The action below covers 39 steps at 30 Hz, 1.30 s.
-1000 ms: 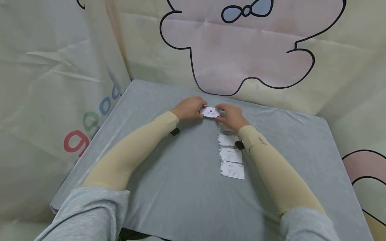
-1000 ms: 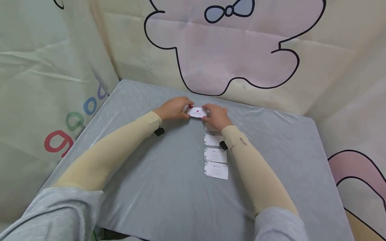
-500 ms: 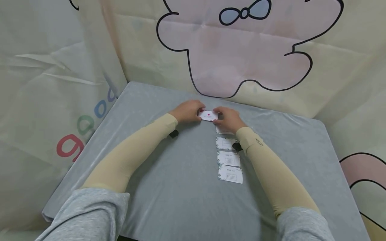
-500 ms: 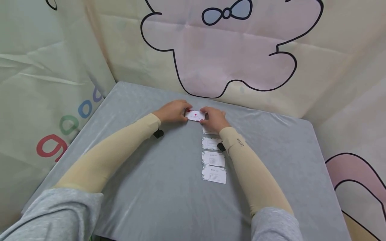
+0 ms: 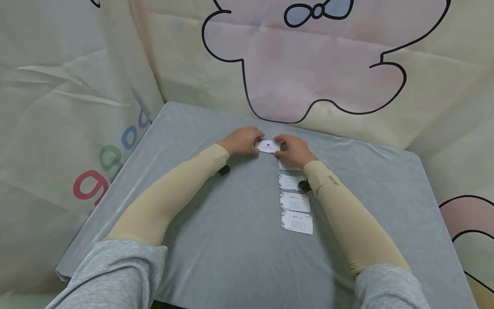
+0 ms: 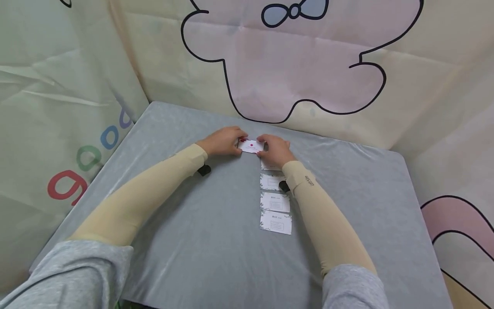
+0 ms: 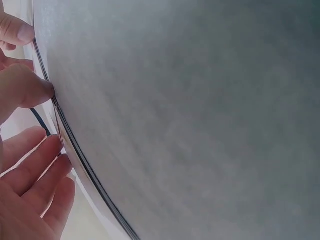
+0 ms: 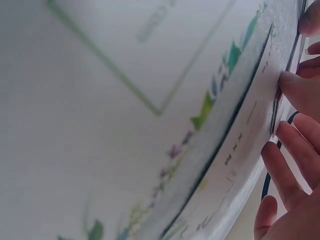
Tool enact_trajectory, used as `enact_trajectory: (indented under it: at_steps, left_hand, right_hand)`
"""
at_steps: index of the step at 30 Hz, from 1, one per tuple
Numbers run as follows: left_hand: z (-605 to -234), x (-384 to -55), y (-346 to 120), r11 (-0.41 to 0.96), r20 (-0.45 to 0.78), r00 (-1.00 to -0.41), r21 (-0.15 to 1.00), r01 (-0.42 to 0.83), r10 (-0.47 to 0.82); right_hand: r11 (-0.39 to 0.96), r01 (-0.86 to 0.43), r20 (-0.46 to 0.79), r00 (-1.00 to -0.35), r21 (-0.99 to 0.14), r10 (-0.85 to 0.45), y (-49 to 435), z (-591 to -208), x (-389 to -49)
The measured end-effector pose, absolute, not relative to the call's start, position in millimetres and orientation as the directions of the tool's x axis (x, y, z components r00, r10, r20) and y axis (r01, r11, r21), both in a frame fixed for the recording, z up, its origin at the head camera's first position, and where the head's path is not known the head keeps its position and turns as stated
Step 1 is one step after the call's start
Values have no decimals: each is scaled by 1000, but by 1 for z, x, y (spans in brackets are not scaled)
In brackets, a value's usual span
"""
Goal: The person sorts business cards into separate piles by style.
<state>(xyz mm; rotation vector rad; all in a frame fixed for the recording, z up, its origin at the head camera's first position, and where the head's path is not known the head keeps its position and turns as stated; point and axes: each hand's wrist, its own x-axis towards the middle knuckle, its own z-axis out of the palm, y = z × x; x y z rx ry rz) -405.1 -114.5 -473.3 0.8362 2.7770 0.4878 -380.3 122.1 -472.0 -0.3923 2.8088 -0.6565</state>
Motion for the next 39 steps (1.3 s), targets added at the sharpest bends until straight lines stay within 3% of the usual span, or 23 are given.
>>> enact_trajectory:
  at_steps: [6, 13, 19, 39]
  left_hand:
    - [-473, -401, -97, 771, -77, -797, 327, 547, 599]
    - [-466, -388, -81, 696, -42, -729, 342, 632, 683]
    - [-471, -387, -86, 712, -57, -741, 337, 616, 669]
    - [-470, -396, -107, 736, -82, -768, 368, 569, 635]
  right_hand:
    - [861, -203, -150, -941, -467, -304, 140, -472, -371]
    - [857, -228, -127, -939, -461, -319, 164, -468, -354]
    - [854, -312, -109, -915, -416, -387, 157, -477, -356]
    - [825, -299, -23, -936, -480, -352, 130, -486, -361]
